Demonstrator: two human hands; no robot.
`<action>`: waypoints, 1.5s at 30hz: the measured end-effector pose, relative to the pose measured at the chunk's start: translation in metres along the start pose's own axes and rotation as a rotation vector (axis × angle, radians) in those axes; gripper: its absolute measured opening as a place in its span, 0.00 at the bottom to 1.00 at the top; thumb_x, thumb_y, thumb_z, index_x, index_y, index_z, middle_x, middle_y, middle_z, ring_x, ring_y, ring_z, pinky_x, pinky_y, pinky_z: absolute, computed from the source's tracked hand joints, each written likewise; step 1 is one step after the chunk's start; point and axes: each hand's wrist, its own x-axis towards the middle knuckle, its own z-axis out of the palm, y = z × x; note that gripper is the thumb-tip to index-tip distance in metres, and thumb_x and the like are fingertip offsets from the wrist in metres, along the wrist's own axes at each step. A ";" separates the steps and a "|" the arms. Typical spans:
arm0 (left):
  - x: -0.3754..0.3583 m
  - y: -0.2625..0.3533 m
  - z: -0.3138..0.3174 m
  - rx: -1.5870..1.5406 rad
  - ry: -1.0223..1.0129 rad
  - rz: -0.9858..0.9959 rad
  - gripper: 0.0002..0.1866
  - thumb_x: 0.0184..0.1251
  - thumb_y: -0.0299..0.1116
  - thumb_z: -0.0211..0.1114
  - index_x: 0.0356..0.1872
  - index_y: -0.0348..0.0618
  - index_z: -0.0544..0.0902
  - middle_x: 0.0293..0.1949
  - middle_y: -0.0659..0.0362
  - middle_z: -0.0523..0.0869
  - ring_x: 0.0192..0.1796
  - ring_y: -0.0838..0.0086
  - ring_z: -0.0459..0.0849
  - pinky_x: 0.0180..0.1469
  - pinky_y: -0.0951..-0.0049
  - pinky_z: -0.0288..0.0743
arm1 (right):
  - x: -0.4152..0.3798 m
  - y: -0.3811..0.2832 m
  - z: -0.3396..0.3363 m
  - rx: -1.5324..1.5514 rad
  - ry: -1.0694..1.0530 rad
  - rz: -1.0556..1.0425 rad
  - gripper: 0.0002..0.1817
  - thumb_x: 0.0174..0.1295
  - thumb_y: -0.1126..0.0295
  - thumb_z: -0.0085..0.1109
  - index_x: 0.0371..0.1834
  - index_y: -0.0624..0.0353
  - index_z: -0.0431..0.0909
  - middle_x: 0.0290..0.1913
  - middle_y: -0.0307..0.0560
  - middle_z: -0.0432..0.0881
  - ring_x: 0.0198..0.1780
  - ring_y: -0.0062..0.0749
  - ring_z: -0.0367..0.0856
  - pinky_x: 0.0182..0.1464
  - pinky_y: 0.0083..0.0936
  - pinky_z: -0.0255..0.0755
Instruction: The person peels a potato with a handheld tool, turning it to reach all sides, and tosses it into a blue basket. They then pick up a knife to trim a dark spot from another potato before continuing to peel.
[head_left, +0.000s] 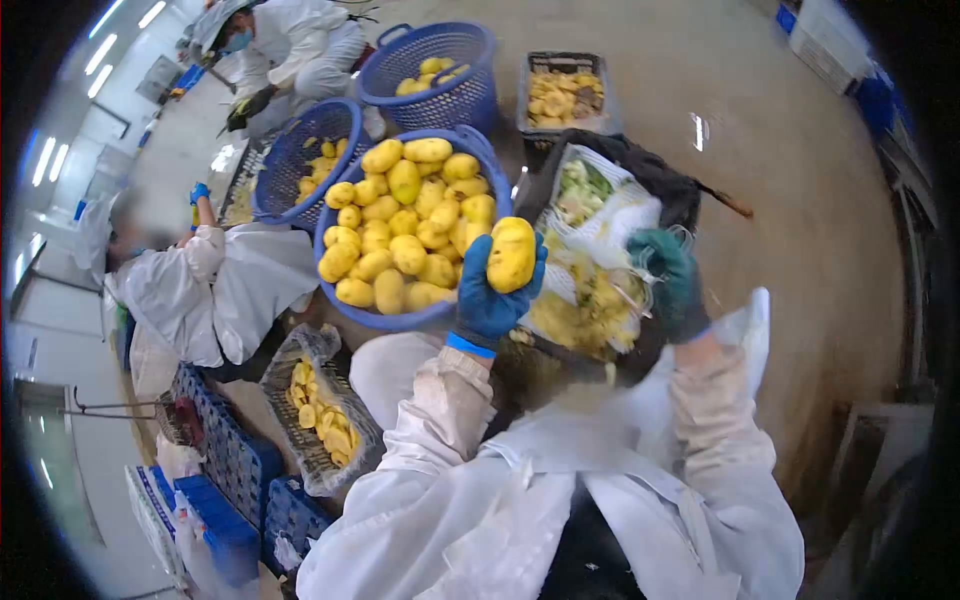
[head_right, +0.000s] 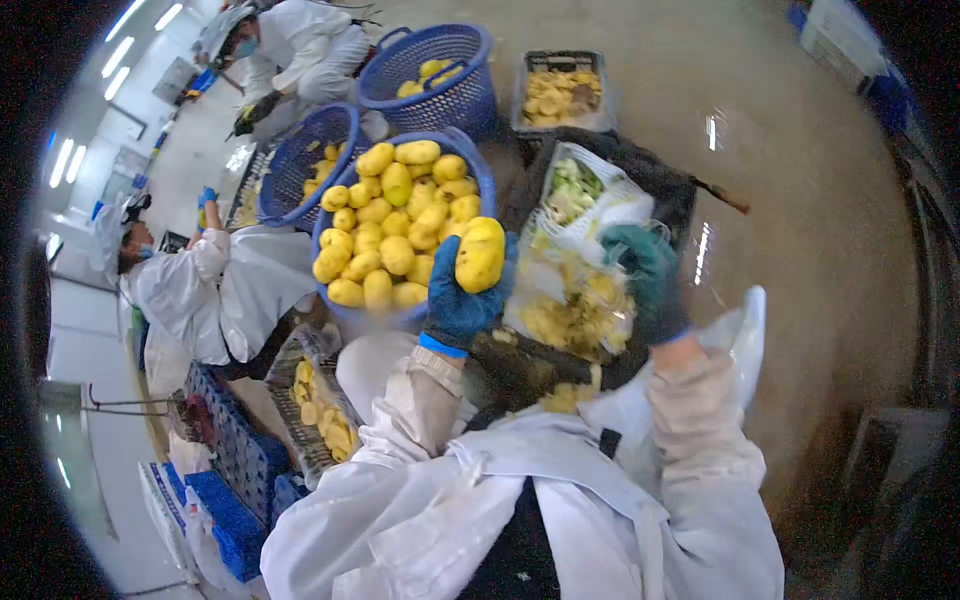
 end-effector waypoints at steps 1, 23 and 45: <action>-0.004 -0.012 -0.012 0.016 -0.031 -0.070 0.27 0.64 0.50 0.59 0.57 0.42 0.72 0.53 0.51 0.78 0.54 0.57 0.77 0.55 0.56 0.74 | 0.002 -0.012 0.011 -0.084 -0.049 -0.079 0.13 0.54 0.79 0.50 0.42 0.62 0.79 0.40 0.45 0.81 0.38 0.26 0.78 0.43 0.21 0.73; -0.074 -0.077 0.000 1.744 -0.275 0.790 0.35 0.50 0.26 0.73 0.60 0.37 0.66 0.52 0.50 0.76 0.52 0.61 0.79 0.54 0.65 0.74 | 0.012 -0.010 0.022 0.169 0.011 0.063 0.12 0.65 0.66 0.51 0.39 0.63 0.79 0.34 0.45 0.82 0.35 0.28 0.80 0.40 0.24 0.74; -0.064 -0.077 0.004 1.747 -0.257 0.763 0.36 0.54 0.30 0.67 0.63 0.36 0.61 0.60 0.45 0.70 0.59 0.56 0.73 0.60 0.63 0.69 | -0.004 -0.015 0.045 0.143 -0.072 -0.064 0.17 0.69 0.62 0.44 0.37 0.64 0.80 0.32 0.42 0.80 0.34 0.25 0.78 0.40 0.22 0.71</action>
